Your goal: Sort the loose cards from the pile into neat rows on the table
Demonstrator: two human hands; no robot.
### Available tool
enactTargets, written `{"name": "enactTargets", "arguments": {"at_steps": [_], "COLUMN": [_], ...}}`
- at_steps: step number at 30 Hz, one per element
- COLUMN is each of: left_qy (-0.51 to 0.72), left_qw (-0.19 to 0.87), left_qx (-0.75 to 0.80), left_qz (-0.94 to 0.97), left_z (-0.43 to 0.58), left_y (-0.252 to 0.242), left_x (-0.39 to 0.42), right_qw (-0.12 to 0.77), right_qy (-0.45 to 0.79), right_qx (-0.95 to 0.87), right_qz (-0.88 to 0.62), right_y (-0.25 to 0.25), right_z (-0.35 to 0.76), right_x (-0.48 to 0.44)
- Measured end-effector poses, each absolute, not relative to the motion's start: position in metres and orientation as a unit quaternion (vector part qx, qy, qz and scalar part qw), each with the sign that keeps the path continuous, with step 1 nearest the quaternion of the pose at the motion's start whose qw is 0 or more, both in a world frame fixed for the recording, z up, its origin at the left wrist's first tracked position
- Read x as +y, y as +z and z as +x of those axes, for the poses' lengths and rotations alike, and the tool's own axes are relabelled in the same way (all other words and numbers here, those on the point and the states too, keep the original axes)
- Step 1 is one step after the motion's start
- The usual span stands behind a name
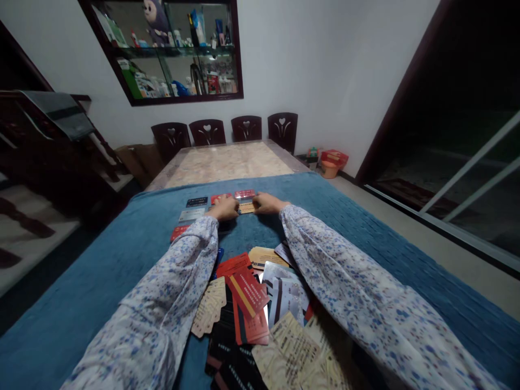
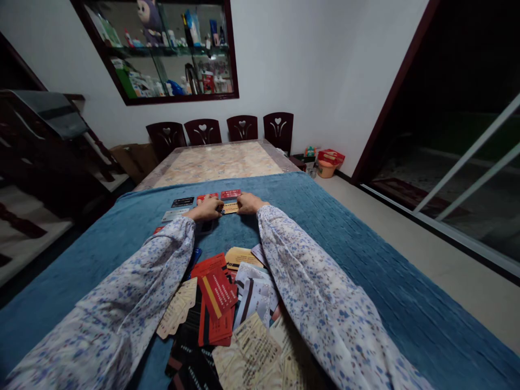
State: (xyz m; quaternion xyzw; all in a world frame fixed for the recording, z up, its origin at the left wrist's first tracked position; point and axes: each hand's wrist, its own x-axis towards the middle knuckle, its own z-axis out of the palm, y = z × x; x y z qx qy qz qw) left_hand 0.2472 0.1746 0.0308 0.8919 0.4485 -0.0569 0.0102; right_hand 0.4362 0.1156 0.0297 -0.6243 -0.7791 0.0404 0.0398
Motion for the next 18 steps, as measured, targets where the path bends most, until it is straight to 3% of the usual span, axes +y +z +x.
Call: {"name": "enactTargets", "arguments": {"at_steps": [18], "left_qy": [-0.085], "left_qw": [0.004], "left_qx": [0.483], "left_qz": [0.871], "left_z": [0.257], "left_y": [0.035], "left_x": [0.159], "right_qw": [0.047], "right_qy": [0.052], "right_qx": [-0.758], "right_qz": [-0.649], "right_y": [0.027], "right_z": [0.435], "right_x": [0.113]}}
